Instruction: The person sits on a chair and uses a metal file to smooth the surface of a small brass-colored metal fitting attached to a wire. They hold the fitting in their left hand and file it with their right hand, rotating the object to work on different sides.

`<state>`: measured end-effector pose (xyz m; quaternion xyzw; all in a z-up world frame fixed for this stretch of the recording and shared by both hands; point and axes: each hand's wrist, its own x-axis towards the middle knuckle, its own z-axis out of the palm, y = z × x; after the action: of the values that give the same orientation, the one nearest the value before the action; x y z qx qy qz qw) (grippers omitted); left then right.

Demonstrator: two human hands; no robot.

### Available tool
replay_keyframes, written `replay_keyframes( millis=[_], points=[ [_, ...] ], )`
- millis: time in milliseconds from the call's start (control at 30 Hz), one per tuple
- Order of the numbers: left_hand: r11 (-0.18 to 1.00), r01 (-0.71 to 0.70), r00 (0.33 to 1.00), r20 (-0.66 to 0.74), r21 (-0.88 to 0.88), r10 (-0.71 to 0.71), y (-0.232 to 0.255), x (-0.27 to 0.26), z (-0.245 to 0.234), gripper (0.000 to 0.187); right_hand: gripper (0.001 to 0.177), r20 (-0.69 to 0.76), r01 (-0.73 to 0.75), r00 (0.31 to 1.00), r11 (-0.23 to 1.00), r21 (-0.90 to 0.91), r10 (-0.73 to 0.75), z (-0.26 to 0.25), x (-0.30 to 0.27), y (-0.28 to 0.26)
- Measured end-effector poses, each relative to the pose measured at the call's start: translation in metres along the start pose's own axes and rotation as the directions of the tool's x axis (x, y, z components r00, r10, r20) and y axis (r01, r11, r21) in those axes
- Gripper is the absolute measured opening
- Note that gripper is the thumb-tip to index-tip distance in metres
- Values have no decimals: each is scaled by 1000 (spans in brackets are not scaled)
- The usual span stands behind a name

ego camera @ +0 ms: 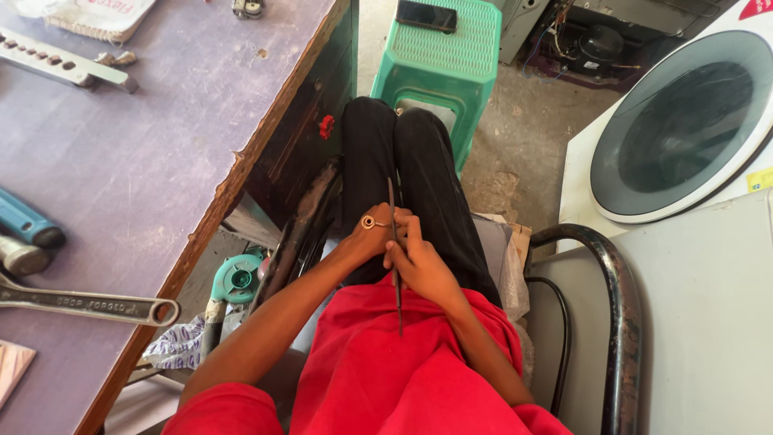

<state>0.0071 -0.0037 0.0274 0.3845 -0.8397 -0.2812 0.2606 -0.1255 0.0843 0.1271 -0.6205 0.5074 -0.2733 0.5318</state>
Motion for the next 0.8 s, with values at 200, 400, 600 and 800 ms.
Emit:
replay_keyframes(
  millis=[200,400,600,800],
  points=[
    [974,203,978,-37,-98,-207,1,2,1,32,40,140,-130,983,990,50,122,-22,-28,-5],
    [922,273,957,-22,-273,-290,11,1,-8,26,43,36,-4,999,999,-33,5,1,-2,-6],
    [974,210,975,-57,-84,-215,8,1,-3,35,40,157,-95,983,995,-41,101,-19,-31,-9],
    [963,193,978,-37,-191,-203,0,4,-4,29,44,42,53,998,997,58,-56,10,-2,1]
  ],
)
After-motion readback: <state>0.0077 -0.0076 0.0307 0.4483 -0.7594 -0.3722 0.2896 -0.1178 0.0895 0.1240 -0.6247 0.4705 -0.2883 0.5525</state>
